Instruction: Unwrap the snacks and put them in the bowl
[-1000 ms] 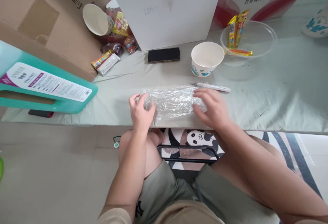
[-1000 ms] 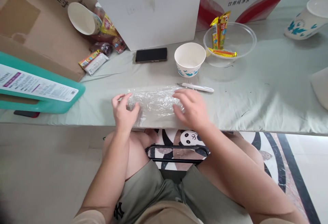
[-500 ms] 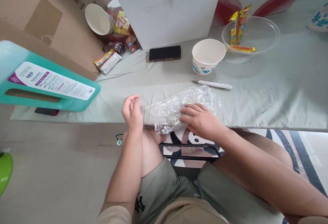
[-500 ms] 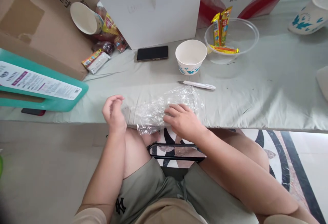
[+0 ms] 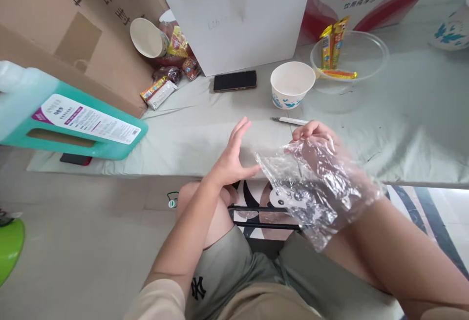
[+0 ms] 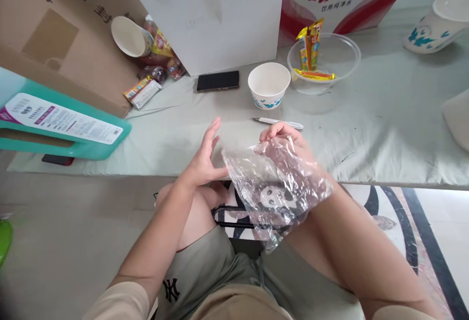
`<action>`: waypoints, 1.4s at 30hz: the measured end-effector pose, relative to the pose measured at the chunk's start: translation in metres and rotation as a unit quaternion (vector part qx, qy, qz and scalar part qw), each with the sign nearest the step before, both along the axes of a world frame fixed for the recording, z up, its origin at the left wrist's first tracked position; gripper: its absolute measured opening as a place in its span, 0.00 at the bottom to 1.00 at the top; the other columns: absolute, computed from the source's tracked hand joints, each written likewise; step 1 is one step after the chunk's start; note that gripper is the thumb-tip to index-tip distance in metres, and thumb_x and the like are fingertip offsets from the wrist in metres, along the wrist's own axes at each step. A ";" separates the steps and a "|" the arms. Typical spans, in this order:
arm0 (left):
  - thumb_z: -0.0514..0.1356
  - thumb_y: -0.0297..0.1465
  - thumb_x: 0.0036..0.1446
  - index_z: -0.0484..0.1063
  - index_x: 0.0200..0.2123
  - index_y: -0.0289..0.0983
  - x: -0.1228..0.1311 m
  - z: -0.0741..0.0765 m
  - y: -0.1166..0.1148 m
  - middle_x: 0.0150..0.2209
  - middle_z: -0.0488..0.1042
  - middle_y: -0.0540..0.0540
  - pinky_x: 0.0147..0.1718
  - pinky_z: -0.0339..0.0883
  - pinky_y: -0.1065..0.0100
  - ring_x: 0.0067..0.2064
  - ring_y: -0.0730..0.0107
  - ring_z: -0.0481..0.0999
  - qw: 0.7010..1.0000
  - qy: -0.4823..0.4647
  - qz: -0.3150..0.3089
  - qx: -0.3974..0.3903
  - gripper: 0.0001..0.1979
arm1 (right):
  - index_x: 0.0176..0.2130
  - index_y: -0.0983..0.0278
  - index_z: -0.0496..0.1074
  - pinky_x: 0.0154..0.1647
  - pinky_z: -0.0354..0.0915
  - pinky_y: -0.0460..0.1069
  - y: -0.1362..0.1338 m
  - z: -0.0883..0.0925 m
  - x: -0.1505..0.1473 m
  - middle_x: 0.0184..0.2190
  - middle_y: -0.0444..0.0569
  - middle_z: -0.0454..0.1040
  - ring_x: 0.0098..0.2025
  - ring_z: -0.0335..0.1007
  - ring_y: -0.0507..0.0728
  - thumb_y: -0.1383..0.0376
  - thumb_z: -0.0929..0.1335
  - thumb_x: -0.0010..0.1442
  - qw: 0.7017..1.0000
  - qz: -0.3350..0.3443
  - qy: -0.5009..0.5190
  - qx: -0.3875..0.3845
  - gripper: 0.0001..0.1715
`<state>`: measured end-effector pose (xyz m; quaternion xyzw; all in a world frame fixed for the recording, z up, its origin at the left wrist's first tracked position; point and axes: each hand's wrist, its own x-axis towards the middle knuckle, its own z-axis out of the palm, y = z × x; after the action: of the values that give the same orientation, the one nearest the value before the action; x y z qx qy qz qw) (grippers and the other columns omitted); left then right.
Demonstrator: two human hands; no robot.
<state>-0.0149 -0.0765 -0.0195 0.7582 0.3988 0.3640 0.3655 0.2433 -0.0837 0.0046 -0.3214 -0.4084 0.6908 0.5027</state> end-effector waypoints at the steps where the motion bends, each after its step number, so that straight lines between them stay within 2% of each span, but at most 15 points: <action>1: 0.73 0.43 0.46 0.56 0.70 0.46 0.008 0.007 0.004 0.76 0.47 0.38 0.69 0.56 0.48 0.75 0.47 0.50 0.999 0.007 -0.017 0.029 0.50 | 0.32 0.58 0.72 0.30 0.70 0.47 0.002 -0.002 0.000 0.33 0.41 0.74 0.30 0.74 0.51 0.56 0.80 0.50 1.000 -0.002 0.021 -0.020 0.17; 3: 0.72 0.43 0.48 0.66 0.64 0.44 0.022 0.020 0.013 0.71 0.60 0.38 0.66 0.60 0.50 0.71 0.48 0.61 0.998 0.006 -0.051 0.039 0.41 | 0.34 0.57 0.73 0.30 0.69 0.46 0.004 -0.006 -0.001 0.33 0.40 0.75 0.29 0.72 0.49 0.59 0.79 0.51 0.998 -0.015 0.049 -0.044 0.15; 5: 0.68 0.42 0.56 0.78 0.51 0.40 0.034 0.026 0.020 0.56 0.78 0.40 0.57 0.71 0.57 0.57 0.55 0.77 0.998 -0.014 -0.065 -0.012 0.21 | 0.37 0.56 0.74 0.32 0.70 0.46 0.005 -0.007 -0.003 0.35 0.39 0.76 0.30 0.72 0.49 0.60 0.78 0.54 0.997 -0.027 0.052 -0.053 0.13; 6: 0.65 0.42 0.59 0.80 0.44 0.39 0.038 0.025 0.022 0.47 0.82 0.41 0.50 0.74 0.61 0.49 0.59 0.81 0.997 -0.037 -0.053 -0.048 0.16 | 0.40 0.55 0.74 0.33 0.70 0.47 0.005 -0.008 -0.004 0.35 0.40 0.77 0.31 0.73 0.50 0.61 0.78 0.54 0.997 -0.026 0.042 -0.053 0.14; 8: 0.63 0.45 0.60 0.80 0.35 0.37 0.043 0.019 0.026 0.36 0.83 0.43 0.40 0.75 0.65 0.38 0.64 0.82 0.987 -0.107 -0.006 -0.119 0.16 | 0.44 0.54 0.76 0.35 0.70 0.48 0.008 -0.009 -0.007 0.36 0.40 0.78 0.33 0.75 0.52 0.60 0.78 0.53 0.998 -0.017 0.004 -0.053 0.19; 11: 0.69 0.45 0.53 0.80 0.38 0.38 0.039 0.007 0.029 0.35 0.83 0.45 0.36 0.75 0.67 0.36 0.65 0.82 0.964 -0.192 0.041 -0.180 0.17 | 0.39 0.56 0.79 0.32 0.68 0.50 0.017 -0.015 -0.012 0.32 0.42 0.78 0.30 0.72 0.52 0.56 0.78 0.51 0.996 -0.044 -0.051 -0.053 0.15; 14: 0.73 0.42 0.47 0.80 0.41 0.40 0.031 0.001 0.034 0.35 0.84 0.46 0.34 0.76 0.68 0.35 0.66 0.83 0.960 -0.206 0.032 -0.188 0.19 | 0.34 0.59 0.79 0.29 0.65 0.50 0.026 -0.020 -0.015 0.27 0.43 0.76 0.26 0.68 0.52 0.51 0.78 0.52 0.992 -0.075 -0.089 -0.044 0.15; 17: 0.71 0.44 0.51 0.81 0.35 0.38 0.023 0.001 0.041 0.29 0.82 0.47 0.29 0.75 0.68 0.29 0.67 0.81 0.961 -0.193 0.061 -0.190 0.16 | 0.35 0.60 0.79 0.26 0.63 0.49 0.032 -0.021 -0.018 0.25 0.43 0.74 0.24 0.66 0.51 0.49 0.77 0.52 0.988 -0.095 -0.113 -0.049 0.18; 22: 0.71 0.44 0.51 0.80 0.35 0.40 0.016 0.002 0.050 0.20 0.76 0.53 0.12 0.59 0.74 0.15 0.76 0.68 0.931 -0.230 0.101 -0.266 0.15 | 0.37 0.57 0.76 0.22 0.61 0.48 0.034 -0.018 -0.023 0.24 0.40 0.71 0.21 0.63 0.50 0.51 0.76 0.55 0.985 -0.135 -0.093 -0.056 0.16; 29: 0.65 0.32 0.48 0.73 0.29 0.39 0.011 0.002 0.054 0.24 0.74 0.53 0.16 0.58 0.76 0.20 0.80 0.67 0.913 -0.274 0.092 -0.289 0.05 | 0.36 0.55 0.69 0.22 0.62 0.49 0.037 -0.024 -0.029 0.25 0.41 0.69 0.22 0.63 0.52 0.57 0.70 0.57 0.983 -0.139 -0.084 -0.086 0.08; 33: 0.62 0.36 0.52 0.68 0.27 0.38 0.008 -0.004 0.055 0.24 0.70 0.52 0.22 0.63 0.74 0.24 0.78 0.69 0.909 -0.275 0.100 -0.298 0.08 | 0.32 0.58 0.68 0.25 0.64 0.49 0.041 -0.029 -0.030 0.32 0.45 0.72 0.25 0.64 0.51 0.62 0.68 0.51 0.977 -0.161 -0.083 -0.110 0.05; 35: 0.63 0.38 0.52 0.68 0.29 0.38 0.009 -0.007 0.055 0.28 0.70 0.51 0.25 0.65 0.73 0.27 0.78 0.72 0.912 -0.263 0.110 -0.295 0.10 | 0.38 0.56 0.69 0.28 0.68 0.50 0.041 -0.032 -0.030 0.33 0.45 0.70 0.27 0.66 0.53 0.57 0.68 0.54 0.980 -0.145 -0.075 -0.114 0.10; 37: 0.68 0.34 0.48 0.68 0.33 0.38 0.011 -0.008 0.055 0.33 0.71 0.51 0.26 0.65 0.73 0.30 0.77 0.74 0.915 -0.252 0.120 -0.291 0.13 | 0.50 0.52 0.67 0.30 0.70 0.52 0.039 -0.034 -0.030 0.34 0.43 0.69 0.30 0.69 0.54 0.53 0.69 0.55 0.983 -0.123 -0.086 -0.110 0.22; 40: 0.71 0.29 0.43 0.67 0.45 0.42 0.013 -0.005 0.054 0.40 0.72 0.51 0.27 0.67 0.72 0.32 0.73 0.78 0.901 -0.276 0.146 -0.301 0.25 | 0.62 0.50 0.58 0.30 0.70 0.52 0.034 -0.036 -0.030 0.31 0.40 0.70 0.31 0.71 0.55 0.58 0.75 0.51 0.981 -0.093 -0.141 -0.098 0.44; 42: 0.71 0.30 0.44 0.65 0.51 0.44 0.013 -0.003 0.054 0.40 0.75 0.50 0.28 0.69 0.70 0.33 0.69 0.80 0.881 -0.290 0.137 -0.347 0.31 | 0.64 0.52 0.56 0.31 0.69 0.51 0.033 -0.038 -0.031 0.28 0.38 0.70 0.30 0.71 0.55 0.61 0.76 0.50 0.980 -0.096 -0.150 -0.086 0.48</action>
<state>-0.0020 -0.0227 -0.0225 0.3813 0.4761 0.4522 0.6508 0.2123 -0.0510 -0.0330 -0.5013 -0.3858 0.6159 0.4697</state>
